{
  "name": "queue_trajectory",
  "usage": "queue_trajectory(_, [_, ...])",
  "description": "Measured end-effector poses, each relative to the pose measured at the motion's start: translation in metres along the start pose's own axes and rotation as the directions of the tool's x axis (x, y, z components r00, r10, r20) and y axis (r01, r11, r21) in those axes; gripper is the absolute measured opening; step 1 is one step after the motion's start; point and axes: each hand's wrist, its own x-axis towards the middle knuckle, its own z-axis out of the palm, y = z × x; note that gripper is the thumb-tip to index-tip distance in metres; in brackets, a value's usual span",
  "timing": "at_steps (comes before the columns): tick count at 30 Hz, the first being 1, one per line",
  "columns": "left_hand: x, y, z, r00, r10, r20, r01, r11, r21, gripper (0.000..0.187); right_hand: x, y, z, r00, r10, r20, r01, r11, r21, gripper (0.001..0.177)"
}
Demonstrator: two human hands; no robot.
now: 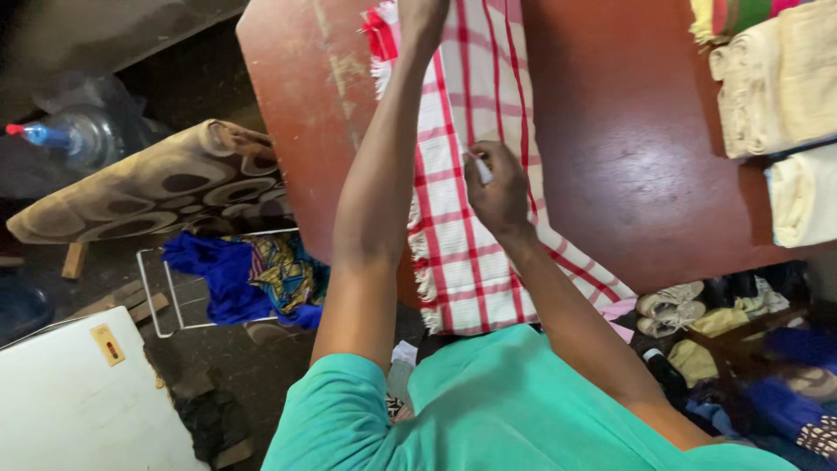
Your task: The person folds three pieces of bedding on a red table. They first fold a leopard-print fabric, then a cream-colored sheet with printed text, and finally a red-and-white checkered towel, stacking each folded item on the table.
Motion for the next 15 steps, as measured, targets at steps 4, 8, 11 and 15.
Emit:
queue_trajectory(4, [-0.008, -0.063, -0.054, 0.985, -0.097, -0.140, 0.102, 0.994, 0.029, 0.021, -0.011, 0.008, 0.077, 0.981, 0.140, 0.131, -0.136, 0.990, -0.036, 0.017])
queue_trajectory(8, [-0.035, -0.111, -0.077, 0.955, -0.241, -0.175, 0.252, 0.967, 0.045, 0.017, -0.030, 0.017, 0.118, 0.935, 0.294, 0.200, -0.273, 0.954, -0.125, 0.023])
queue_trajectory(11, [-0.036, -0.124, -0.077, 0.964, -0.232, -0.132, 0.236, 0.971, 0.022, 0.018, -0.039, 0.018, 0.130, 0.929, 0.286, 0.236, -0.272, 0.958, -0.091, 0.022])
queue_trajectory(15, [-0.032, -0.115, -0.082, 0.955, -0.292, -0.060, 0.285, 0.953, -0.101, 0.020, -0.047, 0.021, 0.131, 0.953, 0.179, 0.245, -0.161, 0.983, -0.089, 0.024])
